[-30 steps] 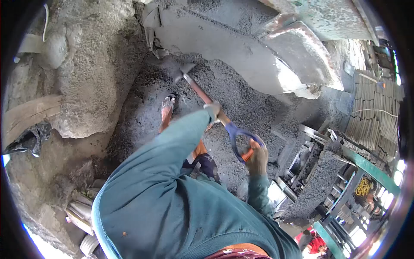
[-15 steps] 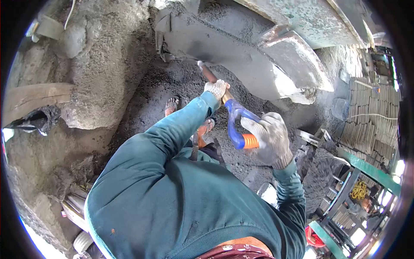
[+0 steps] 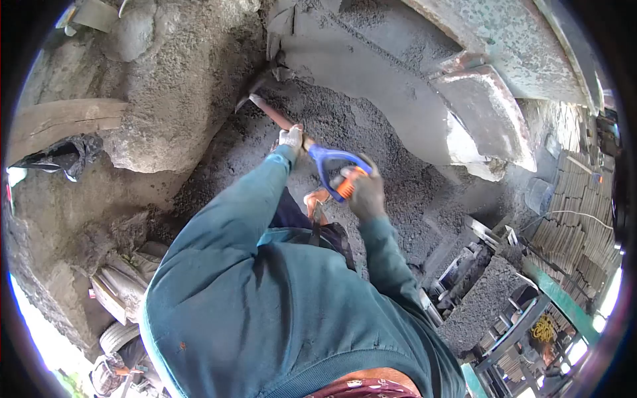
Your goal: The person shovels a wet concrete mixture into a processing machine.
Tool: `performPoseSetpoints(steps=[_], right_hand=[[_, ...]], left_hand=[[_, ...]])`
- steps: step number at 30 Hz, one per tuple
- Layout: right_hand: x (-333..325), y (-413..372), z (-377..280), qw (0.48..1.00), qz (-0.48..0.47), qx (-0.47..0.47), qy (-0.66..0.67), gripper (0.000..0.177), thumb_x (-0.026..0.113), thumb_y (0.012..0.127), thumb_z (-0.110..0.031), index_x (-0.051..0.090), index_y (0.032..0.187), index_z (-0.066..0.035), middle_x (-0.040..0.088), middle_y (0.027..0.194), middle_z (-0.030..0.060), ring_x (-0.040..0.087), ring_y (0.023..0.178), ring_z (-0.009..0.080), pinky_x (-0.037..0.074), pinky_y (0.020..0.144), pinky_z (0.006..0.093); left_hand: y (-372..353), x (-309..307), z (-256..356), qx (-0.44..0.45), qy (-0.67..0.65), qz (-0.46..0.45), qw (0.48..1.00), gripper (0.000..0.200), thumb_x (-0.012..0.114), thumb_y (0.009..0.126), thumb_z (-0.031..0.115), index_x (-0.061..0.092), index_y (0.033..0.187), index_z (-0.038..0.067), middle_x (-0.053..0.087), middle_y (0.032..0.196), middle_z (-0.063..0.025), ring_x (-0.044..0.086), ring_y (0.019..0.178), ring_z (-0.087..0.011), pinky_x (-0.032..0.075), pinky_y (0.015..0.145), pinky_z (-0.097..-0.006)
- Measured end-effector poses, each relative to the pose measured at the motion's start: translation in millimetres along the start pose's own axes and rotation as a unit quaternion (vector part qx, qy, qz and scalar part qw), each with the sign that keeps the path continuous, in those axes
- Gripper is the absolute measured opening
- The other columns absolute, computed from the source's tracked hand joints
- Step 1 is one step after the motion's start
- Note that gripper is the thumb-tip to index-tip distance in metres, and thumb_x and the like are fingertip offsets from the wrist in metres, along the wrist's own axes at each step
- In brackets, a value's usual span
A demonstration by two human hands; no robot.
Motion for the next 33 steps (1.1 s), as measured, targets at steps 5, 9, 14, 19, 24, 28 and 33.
performPoseSetpoints(steps=[5, 9, 14, 19, 24, 28, 33], right_hand=[[-86, 18, 112, 0.995, 0.067, 0.066, 0.040, 0.053, 0.064, 0.081, 0.007, 0.046, 0.131, 0.002, 0.064, 0.092, 0.0108, 0.064, 0.070, 0.0211, 0.055, 0.061, 0.0367], [-193, -80, 43, 0.987, 0.154, 0.033, -0.019, 0.047, 0.067, 0.080, 0.002, 0.052, 0.125, 0.002, 0.061, 0.089, 0.0065, 0.061, 0.074, 0.0152, 0.051, 0.064, 0.0287], [-244, -156, -14, 0.959, 0.275, 0.012, -0.065, 0.043, 0.067, 0.082, -0.001, 0.054, 0.123, 0.000, 0.063, 0.088, 0.0085, 0.062, 0.069, 0.0163, 0.054, 0.056, 0.0287], [-215, -142, 8, 0.960, 0.278, -0.013, 0.031, 0.030, 0.068, 0.082, -0.005, 0.061, 0.110, 0.001, 0.064, 0.086, 0.0071, 0.059, 0.063, 0.0154, 0.051, 0.054, 0.0308], [-113, -89, 30, 0.960, 0.201, -0.188, -0.045, 0.012, 0.062, 0.090, -0.010, 0.061, 0.101, -0.005, 0.059, 0.077, 0.0076, 0.060, 0.065, 0.0206, 0.050, 0.055, 0.0341], [-98, -128, 63, 0.944, 0.302, -0.116, 0.062, 0.031, 0.061, 0.089, -0.006, 0.055, 0.119, -0.005, 0.060, 0.078, 0.0085, 0.061, 0.070, 0.0220, 0.053, 0.058, 0.0353], [-25, -251, 33, 0.872, 0.421, -0.165, 0.187, 0.061, 0.064, 0.087, -0.009, 0.036, 0.142, -0.004, 0.055, 0.080, 0.0059, 0.057, 0.060, 0.0173, 0.054, 0.054, 0.0346]], left_hand=[[-38, 4, -77, -0.218, 0.115, 0.013, 0.969, 0.018, 0.058, 0.090, 0.023, 0.058, 0.102, 0.010, 0.067, 0.091, -0.0137, 0.068, 0.076, -0.0316, 0.056, 0.059, -0.0519], [-114, 70, -201, -0.294, 0.091, -0.049, 0.950, 0.027, 0.058, 0.090, 0.025, 0.053, 0.113, 0.011, 0.064, 0.097, -0.0152, 0.068, 0.080, -0.0328, 0.057, 0.063, -0.0539], [-174, 131, -294, -0.340, 0.021, -0.118, 0.933, 0.037, 0.060, 0.090, 0.027, 0.048, 0.122, 0.011, 0.060, 0.104, -0.0156, 0.067, 0.084, -0.0337, 0.058, 0.067, -0.0560], [-189, 108, -172, -0.225, 0.096, -0.070, 0.967, 0.037, 0.065, 0.088, 0.020, 0.049, 0.117, 0.004, 0.058, 0.109, -0.0163, 0.065, 0.087, -0.0350, 0.057, 0.066, -0.0545], [-105, 99, -69, -0.218, 0.202, -0.104, 0.949, 0.031, 0.055, 0.095, 0.032, 0.052, 0.106, 0.004, 0.060, 0.087, -0.0128, 0.065, 0.073, -0.0300, 0.057, 0.061, -0.0501], [-112, 93, -107, -0.309, 0.320, -0.220, 0.868, 0.029, 0.052, 0.096, 0.033, 0.052, 0.105, 0.006, 0.061, 0.084, -0.0092, 0.066, 0.078, -0.0306, 0.057, 0.066, -0.0514], [-225, 64, -93, -0.375, 0.182, -0.241, 0.877, 0.011, 0.061, 0.088, 0.011, 0.052, 0.095, 0.008, 0.055, 0.079, -0.0079, 0.059, 0.067, -0.0236, 0.054, 0.057, -0.0455]])
Point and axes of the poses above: each hand's wrist, its own y-axis towards the middle knuckle, its own x-axis out of the palm, z = x × y, the point moved 7 cm from there along y, towards the middle knuckle
